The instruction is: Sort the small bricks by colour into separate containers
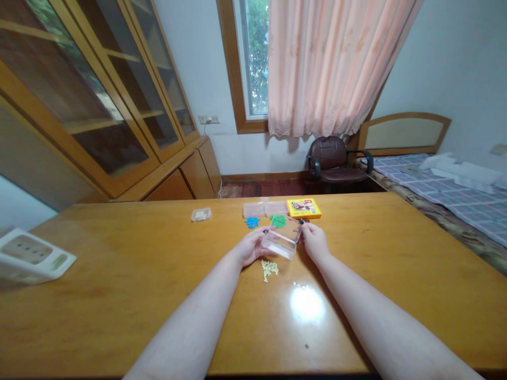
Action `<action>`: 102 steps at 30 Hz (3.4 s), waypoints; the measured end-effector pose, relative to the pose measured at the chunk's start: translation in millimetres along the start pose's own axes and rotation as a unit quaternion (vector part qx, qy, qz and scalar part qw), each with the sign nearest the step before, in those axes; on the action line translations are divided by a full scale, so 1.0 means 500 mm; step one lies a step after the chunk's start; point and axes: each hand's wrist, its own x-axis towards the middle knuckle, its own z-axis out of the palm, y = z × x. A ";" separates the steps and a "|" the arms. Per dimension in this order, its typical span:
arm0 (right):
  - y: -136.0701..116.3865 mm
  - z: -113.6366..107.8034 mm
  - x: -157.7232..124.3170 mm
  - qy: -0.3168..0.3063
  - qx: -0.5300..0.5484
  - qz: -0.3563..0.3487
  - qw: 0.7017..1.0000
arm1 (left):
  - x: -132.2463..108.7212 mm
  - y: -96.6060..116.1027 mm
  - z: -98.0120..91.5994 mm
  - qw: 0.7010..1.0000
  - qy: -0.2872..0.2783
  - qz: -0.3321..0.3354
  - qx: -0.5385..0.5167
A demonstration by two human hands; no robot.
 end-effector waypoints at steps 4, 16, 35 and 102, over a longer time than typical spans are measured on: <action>0.015 0.004 0.005 -0.023 0.036 -0.009 0.999 | 0.004 0.006 0.003 0.999 0.047 0.011 0.006; -0.066 0.060 -0.186 -0.399 -0.410 -0.297 0.765 | 0.031 0.021 -0.041 0.915 0.374 0.152 -0.025; -0.021 0.075 -0.139 -0.382 -0.481 -0.229 0.755 | 0.041 0.016 -0.063 0.908 0.376 0.176 0.063; 0.011 0.030 0.001 -0.155 -0.256 -0.199 0.933 | -0.039 -0.005 0.050 0.692 0.291 0.205 0.628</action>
